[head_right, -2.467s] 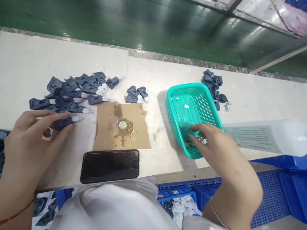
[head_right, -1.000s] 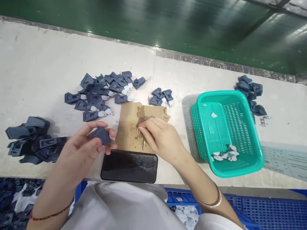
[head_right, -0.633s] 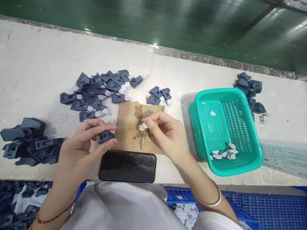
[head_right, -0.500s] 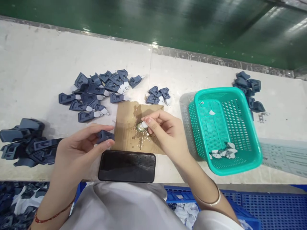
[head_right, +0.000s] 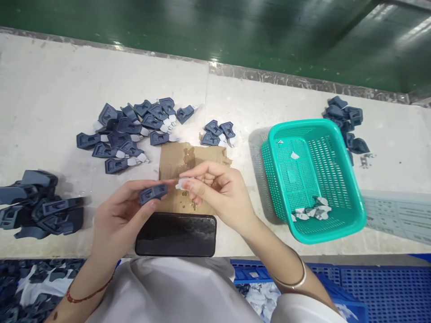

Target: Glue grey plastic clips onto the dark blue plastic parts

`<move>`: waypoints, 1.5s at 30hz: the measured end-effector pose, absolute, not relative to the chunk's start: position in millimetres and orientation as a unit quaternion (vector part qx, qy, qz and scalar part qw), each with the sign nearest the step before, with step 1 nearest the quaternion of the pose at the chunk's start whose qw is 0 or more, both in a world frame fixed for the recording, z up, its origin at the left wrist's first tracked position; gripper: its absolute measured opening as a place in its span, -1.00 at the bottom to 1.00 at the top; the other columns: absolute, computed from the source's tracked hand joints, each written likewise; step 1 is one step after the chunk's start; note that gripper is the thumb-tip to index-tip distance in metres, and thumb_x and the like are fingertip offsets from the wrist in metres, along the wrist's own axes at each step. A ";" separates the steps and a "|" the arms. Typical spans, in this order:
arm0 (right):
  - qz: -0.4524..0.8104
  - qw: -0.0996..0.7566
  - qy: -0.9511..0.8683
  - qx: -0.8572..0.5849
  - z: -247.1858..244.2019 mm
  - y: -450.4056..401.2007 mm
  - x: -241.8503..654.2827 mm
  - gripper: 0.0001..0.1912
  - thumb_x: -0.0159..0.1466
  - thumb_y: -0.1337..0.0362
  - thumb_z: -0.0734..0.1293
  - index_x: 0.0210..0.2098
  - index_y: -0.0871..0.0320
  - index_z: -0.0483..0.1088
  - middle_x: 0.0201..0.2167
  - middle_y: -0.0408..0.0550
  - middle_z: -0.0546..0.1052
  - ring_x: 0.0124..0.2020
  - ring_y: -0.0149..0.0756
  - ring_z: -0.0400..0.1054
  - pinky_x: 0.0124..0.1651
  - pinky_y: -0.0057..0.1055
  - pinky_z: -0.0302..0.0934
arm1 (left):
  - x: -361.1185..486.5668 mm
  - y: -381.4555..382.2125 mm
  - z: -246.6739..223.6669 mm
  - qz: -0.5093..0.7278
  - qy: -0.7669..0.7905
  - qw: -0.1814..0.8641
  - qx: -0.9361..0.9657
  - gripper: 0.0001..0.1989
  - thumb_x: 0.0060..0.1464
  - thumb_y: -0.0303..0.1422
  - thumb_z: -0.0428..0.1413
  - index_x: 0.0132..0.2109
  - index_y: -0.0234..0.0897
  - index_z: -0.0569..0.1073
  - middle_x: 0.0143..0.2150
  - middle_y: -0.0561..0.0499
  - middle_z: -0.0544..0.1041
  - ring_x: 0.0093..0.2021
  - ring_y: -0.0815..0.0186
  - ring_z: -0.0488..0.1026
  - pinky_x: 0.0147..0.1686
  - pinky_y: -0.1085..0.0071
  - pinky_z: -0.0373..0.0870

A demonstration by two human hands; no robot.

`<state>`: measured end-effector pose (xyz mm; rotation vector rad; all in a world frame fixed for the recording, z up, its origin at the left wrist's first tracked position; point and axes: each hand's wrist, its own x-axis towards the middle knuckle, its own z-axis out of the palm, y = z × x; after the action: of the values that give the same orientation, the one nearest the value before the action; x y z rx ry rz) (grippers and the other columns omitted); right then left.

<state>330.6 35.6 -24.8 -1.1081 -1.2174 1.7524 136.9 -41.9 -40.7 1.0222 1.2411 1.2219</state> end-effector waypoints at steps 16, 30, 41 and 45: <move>0.629 0.344 -0.550 -0.429 -25.9 27.7 319.1 -0.88 0.30 0.30 0.50 -0.38 0.15 0.59 -0.57 -0.21 0.55 -0.59 -0.55 0.31 -0.52 -0.61 0.15 | 141.5 -49.6 -54.5 0.490 0.539 0.359 0.583 -0.72 0.24 -0.58 0.25 0.04 -0.19 0.54 0.15 0.02 0.71 0.13 0.41 0.67 0.15 0.63 0.57; 0.620 0.336 -0.559 -0.436 -31.7 25.0 316.5 -0.91 0.28 0.25 0.51 -0.31 0.14 0.62 -0.53 -0.18 0.59 -0.56 -0.50 0.36 -0.50 -0.58 0.23 | 142.5 -45.8 -51.0 0.450 0.562 0.371 0.586 -0.72 0.31 -0.45 0.23 0.13 -0.16 0.51 0.22 0.01 0.67 0.20 0.35 0.63 0.18 0.55 0.57; 0.640 0.297 -0.585 -0.400 -24.4 28.0 326.2 -0.87 0.31 0.20 0.52 -0.30 0.14 0.61 -0.39 -0.11 0.68 -0.37 -0.40 0.55 -0.30 -0.50 0.43 | 138.7 -48.6 -56.5 0.470 0.558 0.353 0.586 -0.83 0.27 -0.46 0.26 -0.02 -0.20 0.55 -0.03 0.02 0.73 -0.05 0.36 0.69 0.00 0.52 0.62; 0.657 0.280 -0.573 -0.402 -26.3 28.3 325.1 -0.72 0.31 0.06 0.52 -0.36 0.14 0.57 -0.44 -0.10 0.65 -0.39 -0.37 0.53 -0.31 -0.46 0.43 | 137.7 -48.1 -58.4 0.473 0.551 0.342 0.595 -0.82 0.25 -0.47 0.27 -0.02 -0.20 0.55 -0.06 0.02 0.73 -0.10 0.37 0.69 -0.06 0.54 0.62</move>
<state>325.1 28.3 -26.3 -1.0778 -1.5364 1.7629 137.7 -48.1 -58.4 1.5482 1.4338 1.2309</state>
